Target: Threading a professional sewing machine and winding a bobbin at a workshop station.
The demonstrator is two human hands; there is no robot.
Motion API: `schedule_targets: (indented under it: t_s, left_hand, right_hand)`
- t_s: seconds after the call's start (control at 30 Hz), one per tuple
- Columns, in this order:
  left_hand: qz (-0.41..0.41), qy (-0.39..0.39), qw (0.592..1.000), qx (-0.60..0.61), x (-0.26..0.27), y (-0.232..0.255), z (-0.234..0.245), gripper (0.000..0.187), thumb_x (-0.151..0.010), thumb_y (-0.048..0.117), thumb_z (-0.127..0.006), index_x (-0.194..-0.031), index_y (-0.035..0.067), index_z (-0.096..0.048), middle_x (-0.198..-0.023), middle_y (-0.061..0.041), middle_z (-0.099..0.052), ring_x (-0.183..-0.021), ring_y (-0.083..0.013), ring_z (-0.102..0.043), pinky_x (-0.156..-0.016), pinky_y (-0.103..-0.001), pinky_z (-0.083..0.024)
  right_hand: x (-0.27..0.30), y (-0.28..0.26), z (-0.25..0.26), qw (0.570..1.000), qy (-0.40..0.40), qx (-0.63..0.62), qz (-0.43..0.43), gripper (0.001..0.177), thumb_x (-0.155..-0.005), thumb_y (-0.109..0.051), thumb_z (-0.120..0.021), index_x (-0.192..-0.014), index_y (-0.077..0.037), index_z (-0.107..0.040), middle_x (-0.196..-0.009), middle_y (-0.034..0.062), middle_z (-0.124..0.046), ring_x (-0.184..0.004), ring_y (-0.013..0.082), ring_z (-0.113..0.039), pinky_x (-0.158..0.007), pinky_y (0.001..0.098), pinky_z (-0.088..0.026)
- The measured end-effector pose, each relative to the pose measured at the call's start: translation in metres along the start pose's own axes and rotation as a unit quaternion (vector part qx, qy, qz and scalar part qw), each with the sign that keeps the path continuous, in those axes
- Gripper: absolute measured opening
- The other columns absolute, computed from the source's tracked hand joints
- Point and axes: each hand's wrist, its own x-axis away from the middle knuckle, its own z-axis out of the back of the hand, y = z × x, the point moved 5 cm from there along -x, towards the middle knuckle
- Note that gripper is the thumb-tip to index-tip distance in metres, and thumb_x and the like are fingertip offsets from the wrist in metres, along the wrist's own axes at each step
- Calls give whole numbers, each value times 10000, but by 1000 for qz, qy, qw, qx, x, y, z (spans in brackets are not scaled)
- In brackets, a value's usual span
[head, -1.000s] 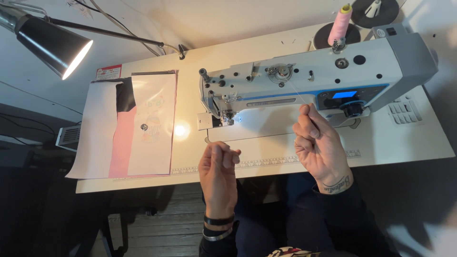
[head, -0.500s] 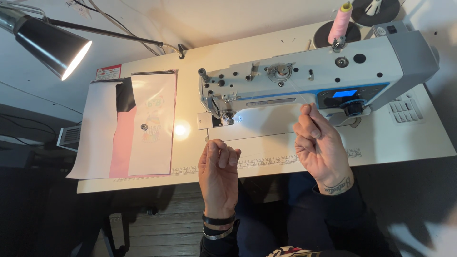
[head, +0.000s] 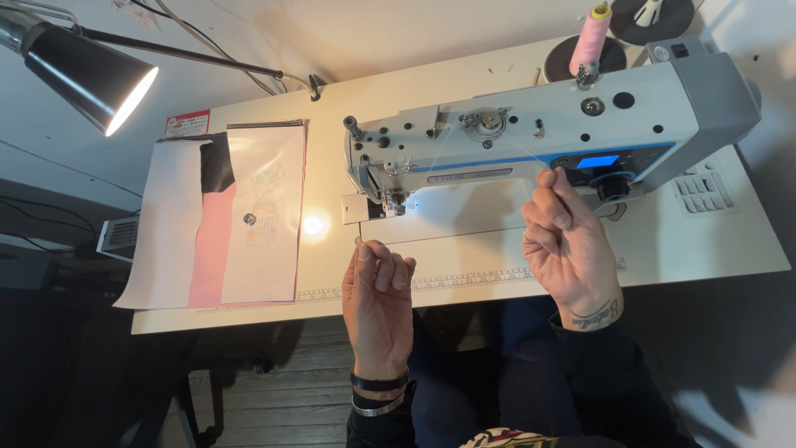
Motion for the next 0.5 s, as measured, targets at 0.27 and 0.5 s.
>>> schedule_targets:
  t_s: [0.27,0.5]
  left_hand:
    - [4,11,1000,4,2,1,1,237,-1094,255,-533,-1000,46,-598,-714,39,-342,-688,-104,-423,-897,-326,-512]
    - [-3,14,1000,5,4,2,2,236,-1094,250,-535,-1004,43,-605,-706,38,-336,-689,-105,-424,-895,-330,-512]
  right_hand:
    - [3,-7,-2,1000,-12,-17,1,197,-1156,-195,-477,-1102,-39,-585,-688,-39,-376,-596,50,-277,-460,196,-228]
    - [-4,-23,-1,998,-54,-27,19,179,-1170,-151,-479,-1110,-32,-599,-696,-35,-393,-612,49,-286,-475,189,-232]
